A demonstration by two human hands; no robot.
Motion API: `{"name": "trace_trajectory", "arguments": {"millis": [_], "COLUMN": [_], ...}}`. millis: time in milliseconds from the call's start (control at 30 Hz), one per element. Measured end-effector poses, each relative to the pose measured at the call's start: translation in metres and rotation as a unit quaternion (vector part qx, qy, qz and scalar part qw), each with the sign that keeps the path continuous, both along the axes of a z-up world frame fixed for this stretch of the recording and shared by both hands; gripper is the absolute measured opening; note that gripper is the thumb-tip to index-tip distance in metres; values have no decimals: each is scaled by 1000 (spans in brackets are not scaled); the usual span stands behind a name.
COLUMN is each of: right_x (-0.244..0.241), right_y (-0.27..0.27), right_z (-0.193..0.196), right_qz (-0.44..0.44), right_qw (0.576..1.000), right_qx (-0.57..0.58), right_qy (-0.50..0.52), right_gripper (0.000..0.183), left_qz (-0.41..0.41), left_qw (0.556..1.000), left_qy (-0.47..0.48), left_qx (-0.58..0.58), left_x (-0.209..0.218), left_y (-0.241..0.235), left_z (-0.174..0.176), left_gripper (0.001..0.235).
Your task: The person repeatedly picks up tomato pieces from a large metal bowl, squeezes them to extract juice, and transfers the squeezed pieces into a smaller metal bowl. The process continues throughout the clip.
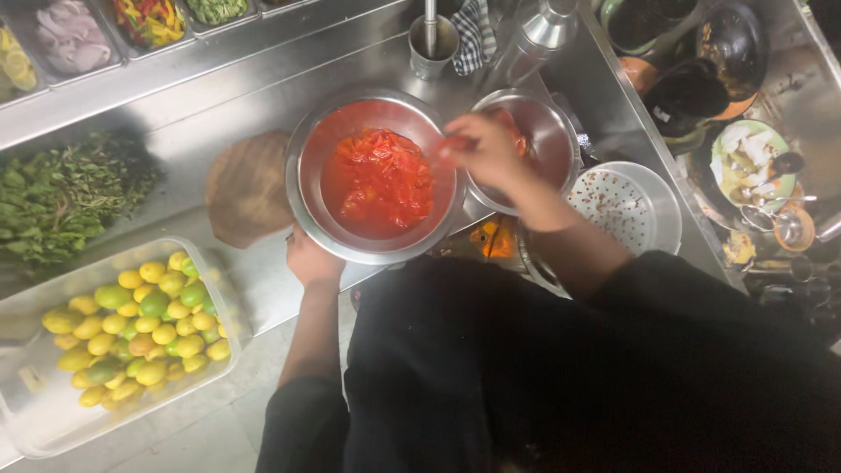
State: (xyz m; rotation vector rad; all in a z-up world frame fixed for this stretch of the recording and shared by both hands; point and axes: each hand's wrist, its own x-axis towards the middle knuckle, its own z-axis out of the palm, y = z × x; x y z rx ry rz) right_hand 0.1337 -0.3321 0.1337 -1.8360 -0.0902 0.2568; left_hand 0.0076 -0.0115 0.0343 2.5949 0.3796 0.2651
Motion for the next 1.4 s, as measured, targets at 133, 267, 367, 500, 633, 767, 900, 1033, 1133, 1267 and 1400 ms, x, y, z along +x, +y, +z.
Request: {"name": "trace_trajectory", "arguments": {"millis": [133, 267, 367, 500, 633, 767, 900, 1033, 1133, 1267, 1400], "right_x": [21, 22, 21, 14, 8, -1, -16, -21, -20, -21, -16], "right_y": [-66, -97, -96, -82, -60, -17, 39, 102, 139, 167, 170], "right_z": [12, 1, -1, 3, 4, -4, -19, -32, -31, -33, -44], "right_qz": [4, -114, -202, -170, -100, -37, 91, 219, 316, 376, 393], "right_qw": [961, 964, 964, 959, 969, 983, 961, 936, 834, 792, 786], "right_qx": [-260, -183, -112, -157, -122, -94, -131, -203, -255, -331, -358], "right_qy": [-100, -153, -129, -166, -191, -151, -228, -187, -375, -350, -317], "right_gripper": [26, 16, 12, 8, 11, 12, 15, 27, 39, 47, 26], "left_qz": [-2, -5, -1, 5, 31, 23, 5, -10, -5, 3, 4], "left_qw": [1000, 1000, 1000, 999, 997, 998, 999, 998, 999, 1000, 998], "left_qy": [4, -9, -5, -19, -29, -60, -43, -69, -45, -13, -51], "left_qx": [-12, -19, -8, -34, -59, -13, 5, 10, 18, 23, 21], "left_x": [-4, -2, -1, -2, -2, -3, -4, -7, -6, -6, -7], "left_y": [-1, 0, 1, 3, 6, 8, 9, 7, 8, 8, 9], "left_z": [7, 5, 1, -10, -26, -34, -26, -18, -19, -25, -29], "left_gripper": [45, 46, 48, 49, 45, 44, 36, 35, 32, 26, 24]}}
